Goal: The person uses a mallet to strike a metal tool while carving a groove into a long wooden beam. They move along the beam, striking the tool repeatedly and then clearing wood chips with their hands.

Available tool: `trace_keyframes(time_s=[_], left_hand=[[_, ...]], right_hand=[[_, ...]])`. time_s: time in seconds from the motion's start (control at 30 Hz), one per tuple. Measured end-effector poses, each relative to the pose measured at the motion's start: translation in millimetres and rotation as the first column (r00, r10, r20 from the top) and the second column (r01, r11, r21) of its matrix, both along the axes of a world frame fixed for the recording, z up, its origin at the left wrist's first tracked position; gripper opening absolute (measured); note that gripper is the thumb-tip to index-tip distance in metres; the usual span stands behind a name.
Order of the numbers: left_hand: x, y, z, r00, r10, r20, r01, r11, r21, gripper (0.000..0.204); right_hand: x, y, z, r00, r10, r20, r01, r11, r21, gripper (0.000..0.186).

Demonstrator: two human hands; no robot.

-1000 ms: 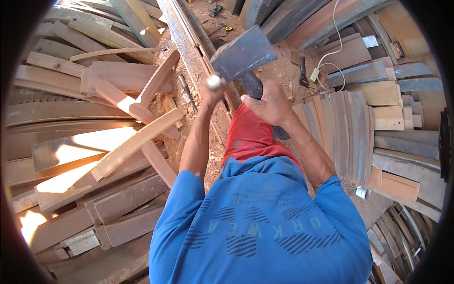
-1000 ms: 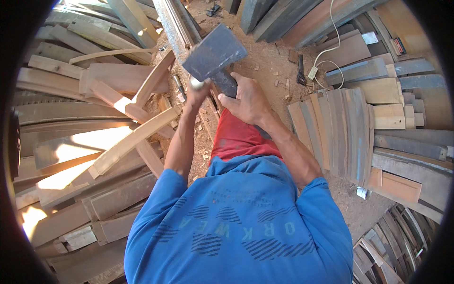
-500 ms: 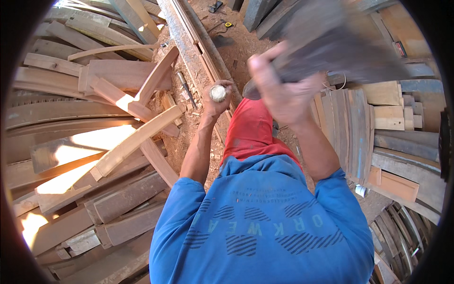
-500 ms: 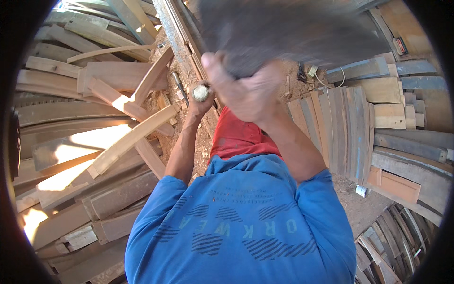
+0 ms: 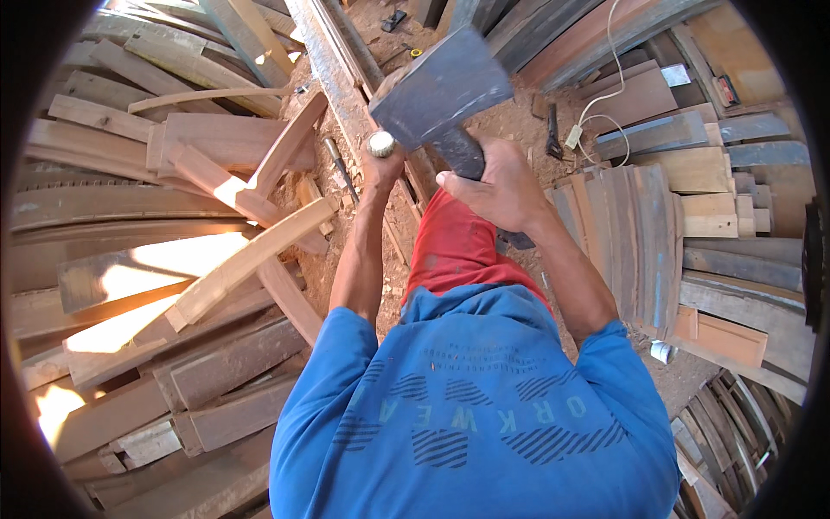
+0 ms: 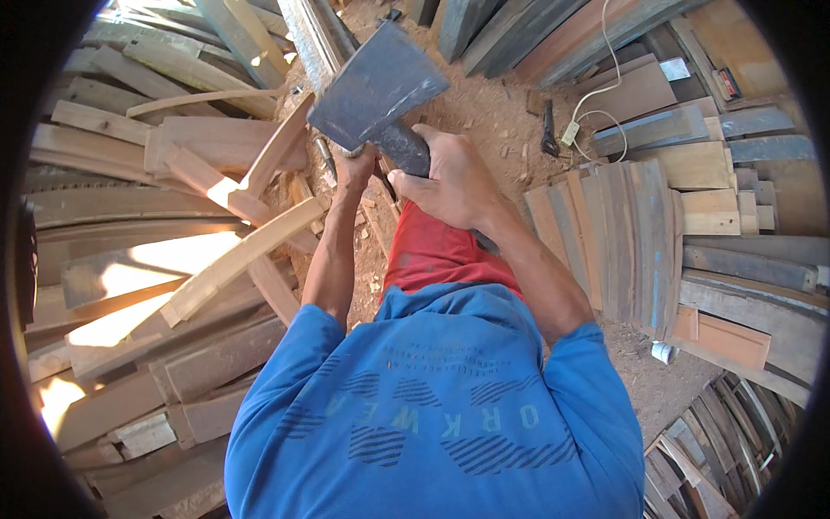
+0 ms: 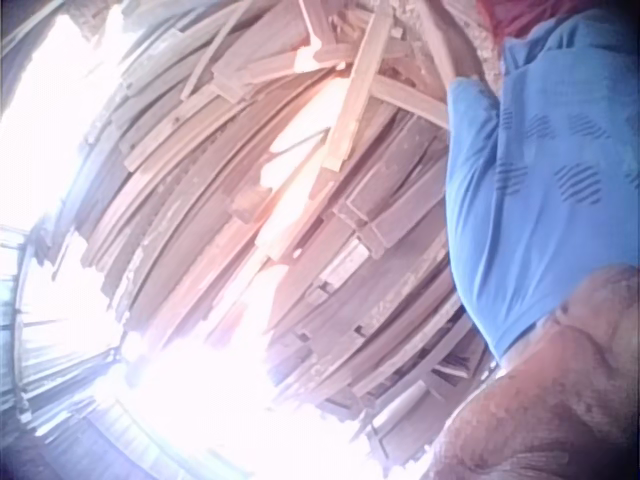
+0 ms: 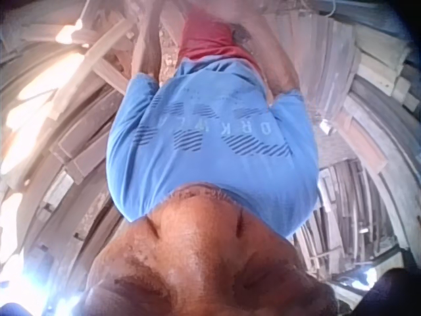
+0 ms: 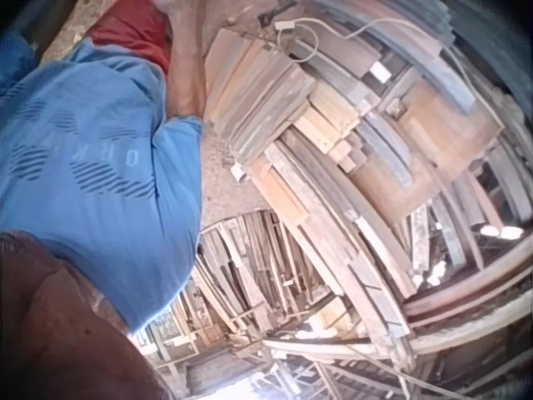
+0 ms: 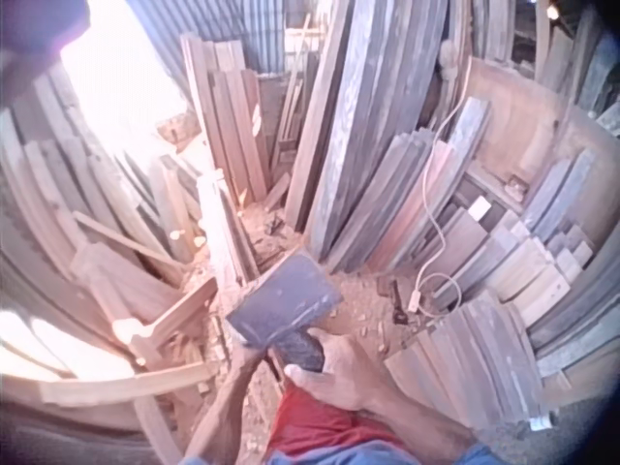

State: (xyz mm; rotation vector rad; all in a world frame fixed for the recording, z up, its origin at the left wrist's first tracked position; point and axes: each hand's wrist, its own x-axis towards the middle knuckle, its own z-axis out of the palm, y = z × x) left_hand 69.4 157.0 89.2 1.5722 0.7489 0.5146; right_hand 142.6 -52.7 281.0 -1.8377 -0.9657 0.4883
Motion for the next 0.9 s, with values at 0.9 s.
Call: trace_keyframes(time_s=[0.9], left_hand=[[3.9,0.1,-8.0,0.997,-0.017,0.073,0.011,0.996,0.083,0.013]], right_hand=[[-4.1,4.6,20.5,0.997,-0.076,-0.028,0.077,0.996,0.04,0.033]])
